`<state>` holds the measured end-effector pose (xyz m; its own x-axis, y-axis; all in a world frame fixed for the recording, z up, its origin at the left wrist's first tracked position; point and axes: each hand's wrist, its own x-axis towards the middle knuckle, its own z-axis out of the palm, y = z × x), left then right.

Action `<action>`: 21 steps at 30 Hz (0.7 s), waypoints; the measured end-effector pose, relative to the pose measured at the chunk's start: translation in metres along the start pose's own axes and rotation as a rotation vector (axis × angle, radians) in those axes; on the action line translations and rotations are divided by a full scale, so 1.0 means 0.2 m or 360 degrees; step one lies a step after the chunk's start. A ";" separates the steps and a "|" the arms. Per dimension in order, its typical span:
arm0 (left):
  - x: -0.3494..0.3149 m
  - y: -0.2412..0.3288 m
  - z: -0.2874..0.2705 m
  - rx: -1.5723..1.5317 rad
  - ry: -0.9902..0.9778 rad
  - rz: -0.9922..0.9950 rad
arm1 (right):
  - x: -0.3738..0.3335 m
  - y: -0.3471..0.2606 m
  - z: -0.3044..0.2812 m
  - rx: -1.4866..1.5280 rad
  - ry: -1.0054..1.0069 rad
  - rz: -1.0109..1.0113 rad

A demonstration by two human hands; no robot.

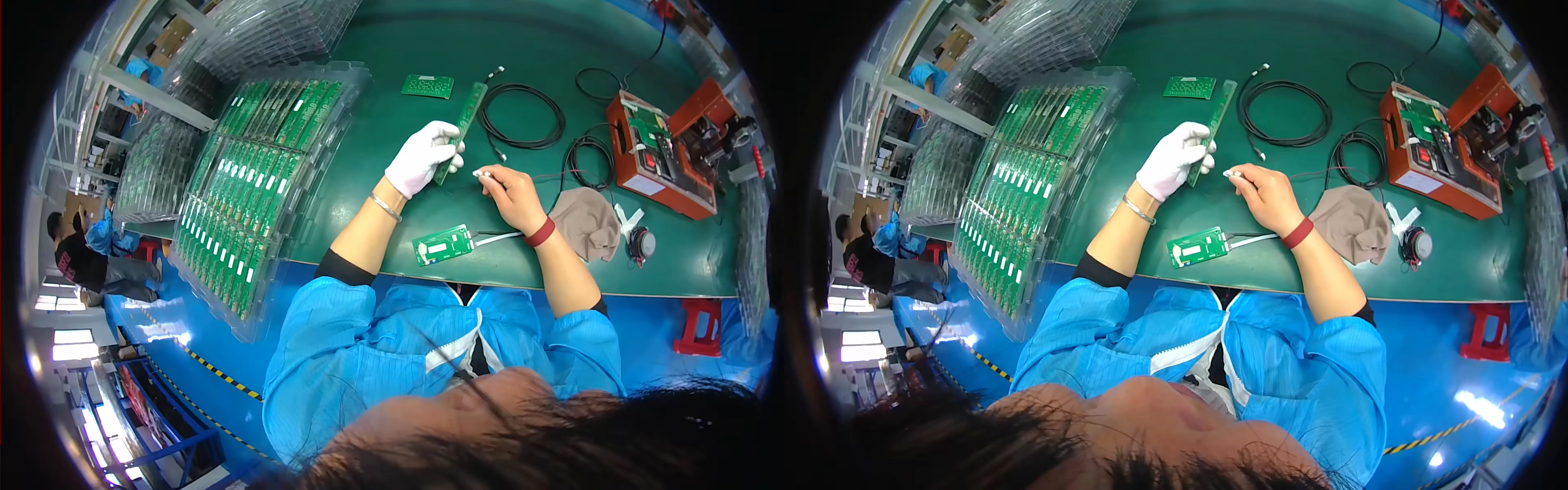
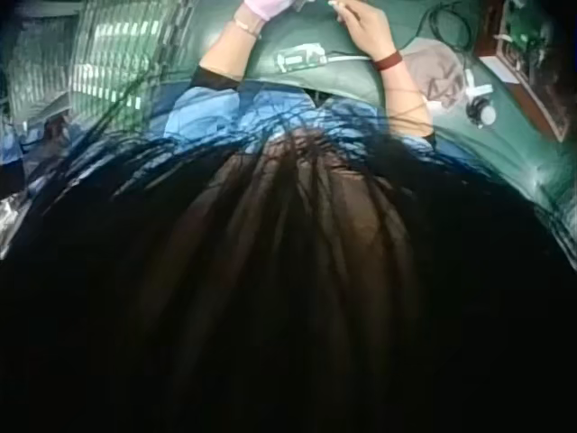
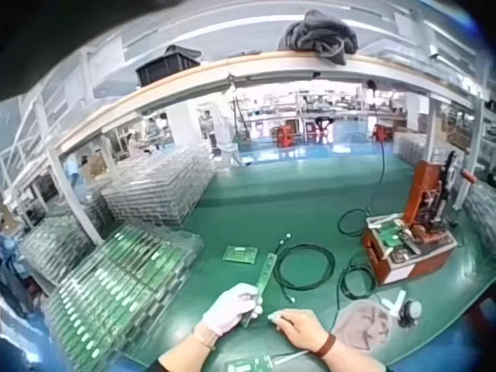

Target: Connecting LED strips to a power source to verify they illuminate correctly and checking for any defects.

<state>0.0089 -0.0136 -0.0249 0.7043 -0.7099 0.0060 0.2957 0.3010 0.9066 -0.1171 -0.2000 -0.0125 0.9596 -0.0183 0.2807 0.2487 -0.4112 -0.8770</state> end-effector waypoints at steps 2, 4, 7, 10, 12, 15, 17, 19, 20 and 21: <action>0.02 0.00 0.03 -0.0329 0.0029 -0.0013 | 0.00 0.01 0.01 0.0002 0.0026 0.0009; 0.03 -0.01 0.06 -0.0655 0.0063 -0.0022 | 0.00 0.01 0.02 0.0002 0.0053 0.0011; 0.05 -0.06 0.10 -0.0686 0.0093 0.0076 | 0.00 0.02 0.03 -0.0012 0.0069 -0.0012; 0.04 -0.07 0.13 -0.0725 0.0132 0.0185 | 0.00 0.01 0.04 -0.0031 0.0072 -0.0040; 0.04 -0.06 0.16 -0.0666 0.0074 0.0138 | 0.00 0.00 0.04 -0.0010 0.0038 -0.0008; 0.02 -0.04 0.19 -0.0613 0.0027 0.0098 | 0.00 0.00 0.05 0.0012 -0.0009 0.0025; 0.02 -0.05 0.22 -0.0571 0.0044 0.0102 | 0.01 0.00 0.06 0.0007 -0.0066 0.0027; 0.01 -0.06 0.23 -0.0525 0.0062 0.0107 | 0.01 -0.01 0.07 0.0005 -0.0121 0.0027; 0.01 -0.06 0.24 -0.0527 0.0065 0.0108 | 0.01 0.00 0.07 0.0005 -0.0126 0.0027; 0.01 -0.07 0.24 -0.0417 0.0075 0.0137 | 0.00 0.00 0.06 0.0003 -0.0144 0.0035</action>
<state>-0.0249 -0.0494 -0.0173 0.7616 -0.6458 0.0531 0.3858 0.5178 0.7636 -0.1146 -0.1885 -0.0172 0.9728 0.0554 0.2248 0.2275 -0.4100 -0.8833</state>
